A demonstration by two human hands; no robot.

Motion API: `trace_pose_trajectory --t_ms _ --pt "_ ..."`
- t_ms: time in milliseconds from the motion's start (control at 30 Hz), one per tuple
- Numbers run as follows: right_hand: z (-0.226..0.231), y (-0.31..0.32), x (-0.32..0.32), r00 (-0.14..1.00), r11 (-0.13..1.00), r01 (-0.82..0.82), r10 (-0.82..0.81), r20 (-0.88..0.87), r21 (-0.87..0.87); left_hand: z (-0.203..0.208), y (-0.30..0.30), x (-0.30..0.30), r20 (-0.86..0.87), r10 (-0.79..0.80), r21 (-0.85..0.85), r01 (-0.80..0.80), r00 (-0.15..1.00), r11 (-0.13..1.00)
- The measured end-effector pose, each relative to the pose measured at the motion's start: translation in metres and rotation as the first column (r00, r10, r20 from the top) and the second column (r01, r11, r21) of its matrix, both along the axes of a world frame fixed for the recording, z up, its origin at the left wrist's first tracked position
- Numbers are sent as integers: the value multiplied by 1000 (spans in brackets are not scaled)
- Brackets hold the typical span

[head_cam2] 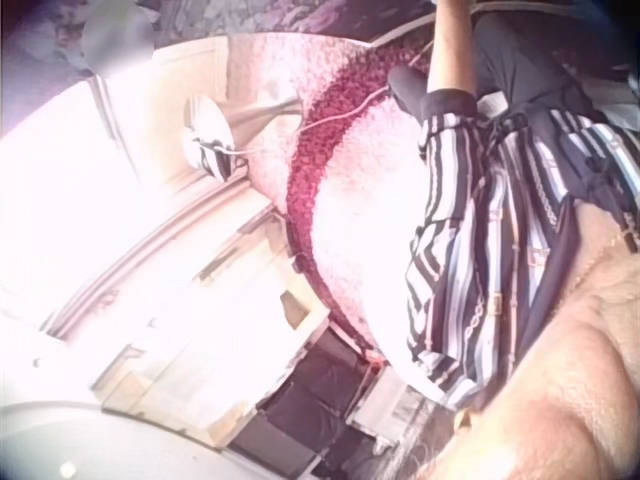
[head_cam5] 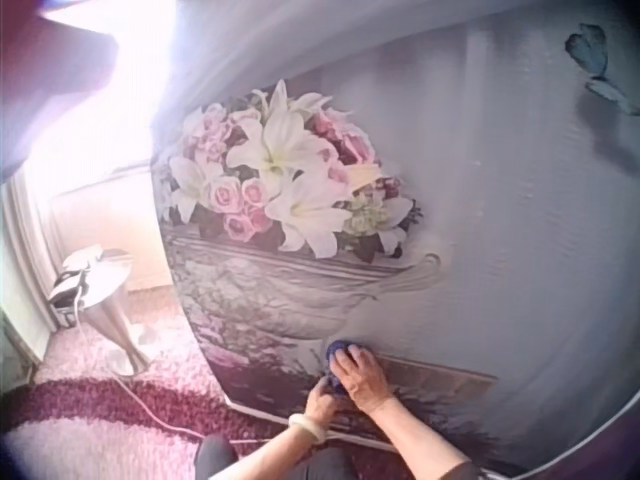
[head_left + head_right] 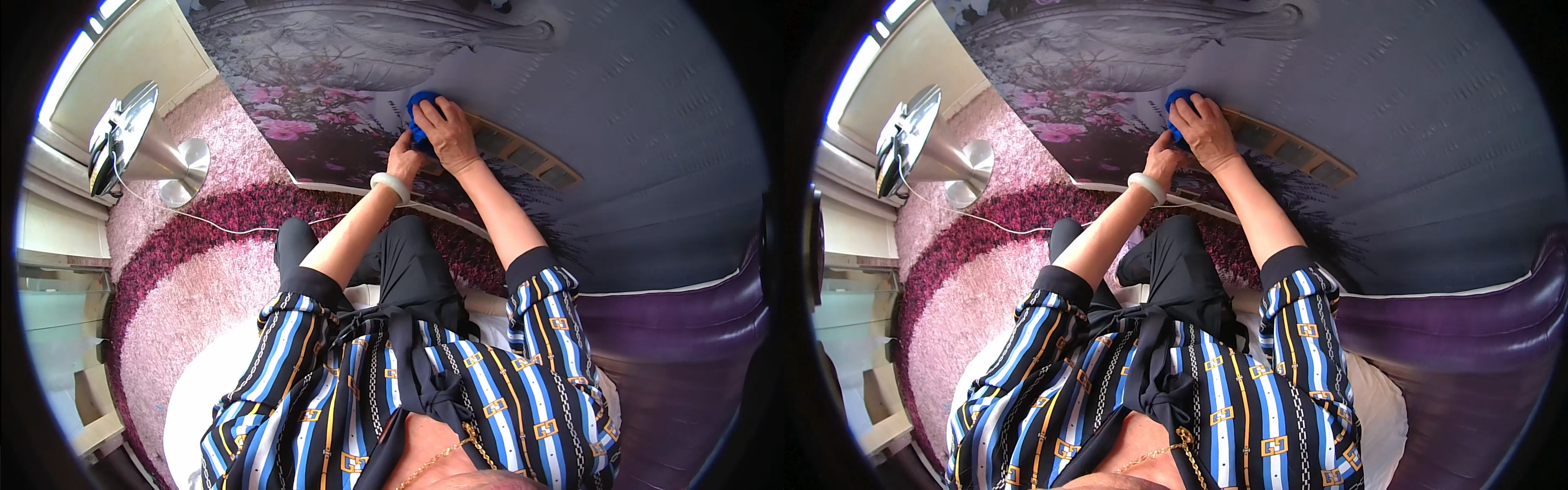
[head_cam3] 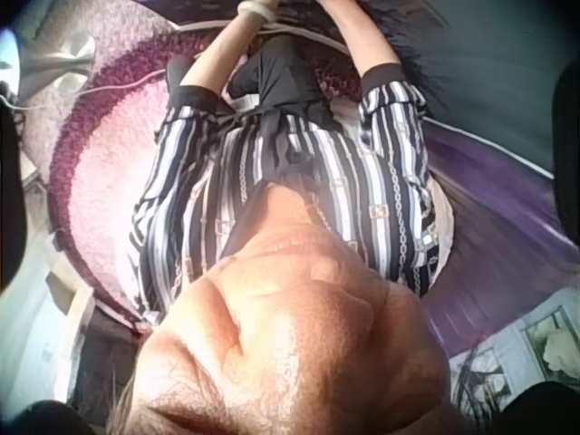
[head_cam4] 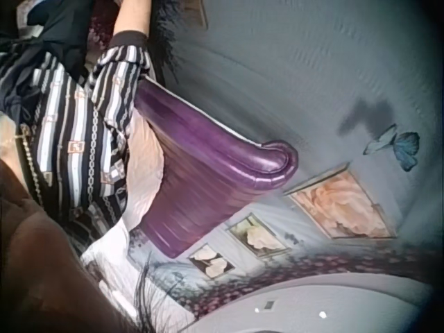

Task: The person wipes a white wall and a floral-patterned headboard using a blue cloth. They start by cleaning the wall near a curtain and then move to the headboard, wiping the surface and the area around a power outlet.

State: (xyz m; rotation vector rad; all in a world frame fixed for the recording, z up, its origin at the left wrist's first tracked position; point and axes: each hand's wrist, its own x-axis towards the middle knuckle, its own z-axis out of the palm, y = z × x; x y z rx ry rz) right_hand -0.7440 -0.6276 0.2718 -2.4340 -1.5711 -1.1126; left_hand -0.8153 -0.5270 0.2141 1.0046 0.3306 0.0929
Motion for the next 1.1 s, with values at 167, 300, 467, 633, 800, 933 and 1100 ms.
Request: trace_pose_trajectory --t_ms 167,300,467,633,800,933,1100 --pt "7 -15 15 962 921 -88 178 209 -378 -37 -5 13 -154 -77 92 92 985 992" --pt "-1 -41 21 938 854 -222 320 136 -471 -51 -11 -4 -264 -122 38 137 957 990" --pt "0 -67 9 991 947 -64 96 88 -316 -54 -24 -7 -256 -165 14 174 952 985" --pt "3 -20 3 993 983 -65 80 82 -173 -51 -23 -15 -279 -195 3 204 940 979" --pt "-3 -19 8 992 966 -57 85 98 -253 -57 -24 -21 -289 -269 45 294 919 955" --pt "2 -48 10 996 978 -70 81 49 -198 -74 -7 -17 -283 -280 14 295 917 955" --pt "7 -86 -4 992 992 124 -124 5 16 -60 -27 -18 -298 -301 10 319 906 948"
